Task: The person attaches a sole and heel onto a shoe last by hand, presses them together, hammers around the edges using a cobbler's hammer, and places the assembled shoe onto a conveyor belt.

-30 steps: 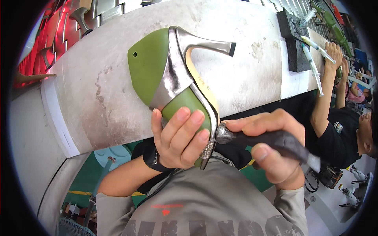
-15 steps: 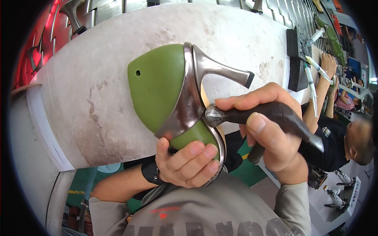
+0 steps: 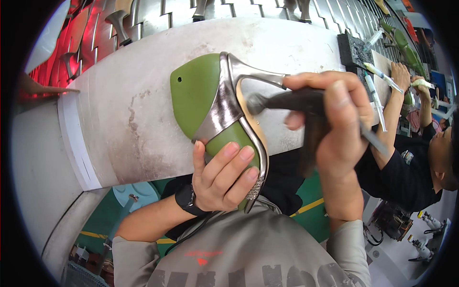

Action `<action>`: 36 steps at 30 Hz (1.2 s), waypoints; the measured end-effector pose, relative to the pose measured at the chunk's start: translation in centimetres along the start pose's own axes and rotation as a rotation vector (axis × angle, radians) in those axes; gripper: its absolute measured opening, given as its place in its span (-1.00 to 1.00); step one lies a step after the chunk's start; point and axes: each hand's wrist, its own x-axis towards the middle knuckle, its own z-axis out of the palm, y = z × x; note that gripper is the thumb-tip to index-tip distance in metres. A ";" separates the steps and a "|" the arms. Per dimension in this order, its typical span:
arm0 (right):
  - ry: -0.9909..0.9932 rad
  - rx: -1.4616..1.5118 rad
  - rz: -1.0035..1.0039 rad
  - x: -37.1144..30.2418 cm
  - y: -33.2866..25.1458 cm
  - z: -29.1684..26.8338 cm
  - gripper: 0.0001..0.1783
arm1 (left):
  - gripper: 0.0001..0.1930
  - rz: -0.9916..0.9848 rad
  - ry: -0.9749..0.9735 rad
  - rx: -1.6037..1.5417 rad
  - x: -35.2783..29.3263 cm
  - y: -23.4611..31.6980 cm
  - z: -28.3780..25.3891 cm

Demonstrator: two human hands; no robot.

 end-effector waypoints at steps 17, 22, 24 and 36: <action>-0.194 -0.245 0.180 2.2 -2.8 0.9 -0.72 | -0.70 -0.008 0.002 -0.012 -0.2 -0.4 -0.4; -0.005 -0.058 -0.041 1.0 -0.3 1.6 -0.71 | -0.68 0.014 0.018 -0.018 -0.1 -0.1 -0.2; -0.064 -0.130 0.038 2.8 -1.6 2.3 -0.72 | -0.67 0.009 0.021 -0.022 -0.1 0.0 -0.2; 0.207 0.327 -0.317 -9.8 -4.5 -2.6 -0.61 | -0.23 0.118 -0.058 0.083 0.1 -0.8 -1.1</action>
